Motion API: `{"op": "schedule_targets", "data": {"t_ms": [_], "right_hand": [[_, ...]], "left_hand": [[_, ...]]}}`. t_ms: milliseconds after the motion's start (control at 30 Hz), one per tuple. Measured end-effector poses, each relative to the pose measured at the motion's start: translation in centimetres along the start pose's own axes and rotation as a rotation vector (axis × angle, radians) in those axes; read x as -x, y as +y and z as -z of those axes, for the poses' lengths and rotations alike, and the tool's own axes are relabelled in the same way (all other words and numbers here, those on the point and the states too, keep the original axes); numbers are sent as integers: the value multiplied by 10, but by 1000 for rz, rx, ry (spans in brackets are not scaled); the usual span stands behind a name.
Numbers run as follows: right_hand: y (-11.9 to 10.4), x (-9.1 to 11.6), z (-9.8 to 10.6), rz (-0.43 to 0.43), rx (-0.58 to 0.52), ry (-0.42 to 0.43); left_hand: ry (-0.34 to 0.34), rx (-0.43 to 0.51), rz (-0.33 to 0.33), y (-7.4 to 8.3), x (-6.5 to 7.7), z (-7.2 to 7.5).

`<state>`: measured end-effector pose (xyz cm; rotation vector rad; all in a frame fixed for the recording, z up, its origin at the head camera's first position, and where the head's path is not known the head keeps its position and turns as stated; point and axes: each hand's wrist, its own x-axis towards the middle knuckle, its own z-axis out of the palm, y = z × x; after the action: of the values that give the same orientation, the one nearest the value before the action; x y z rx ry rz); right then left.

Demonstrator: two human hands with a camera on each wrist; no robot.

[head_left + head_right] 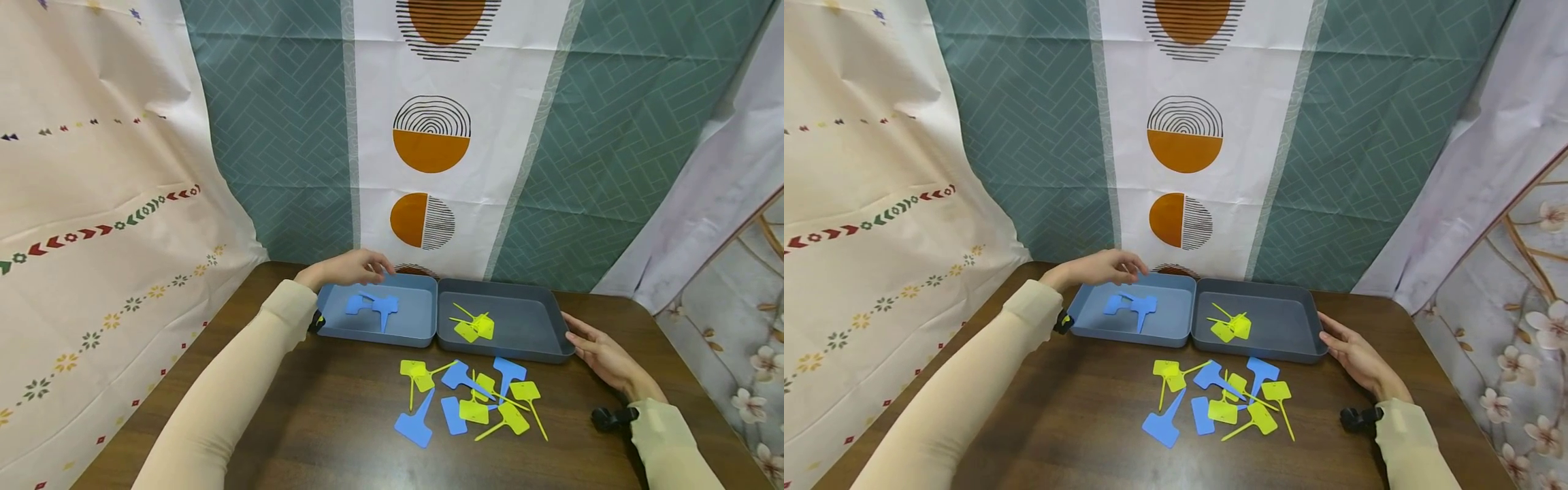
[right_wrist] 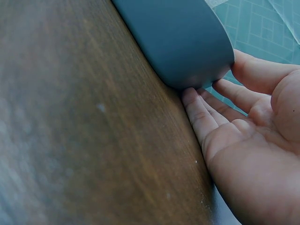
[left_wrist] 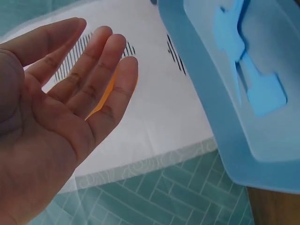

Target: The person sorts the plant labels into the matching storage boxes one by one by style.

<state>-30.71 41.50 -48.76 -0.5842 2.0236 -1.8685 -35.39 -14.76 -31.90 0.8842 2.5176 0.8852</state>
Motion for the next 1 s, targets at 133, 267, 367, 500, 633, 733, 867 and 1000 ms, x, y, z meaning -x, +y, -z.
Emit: {"op": "schedule_targets", "data": {"t_ms": [133, 267, 367, 500, 633, 733, 867, 1000], "right_hand": [[0, -1, 0, 18, -19, -12], [-1, -2, -1, 18, -22, -14], [-2, -3, -2, 13, -17, -10], [-1, -2, -2, 24, -30, -8], [0, -1, -1, 38, -46, -15], [0, -1, -1, 37, -42, -12], [0, -1, -1, 23, -31, -6], [1, 0, -2, 13, -34, -10]], "left_hand": [[-5, 19, -43, 1, 6, -9], [-16, 24, -60, 4, 14, -18], [-13, 42, -63, 4, 19, -24], [-20, 61, -61, 4, 23, -33], [-42, 82, -70, 5, 25, -45], [-57, 103, -98, 7, 25, -55], [-66, 90, -136, 8, 26, -68], [-83, 81, -154, 8, 27, -80]]}}
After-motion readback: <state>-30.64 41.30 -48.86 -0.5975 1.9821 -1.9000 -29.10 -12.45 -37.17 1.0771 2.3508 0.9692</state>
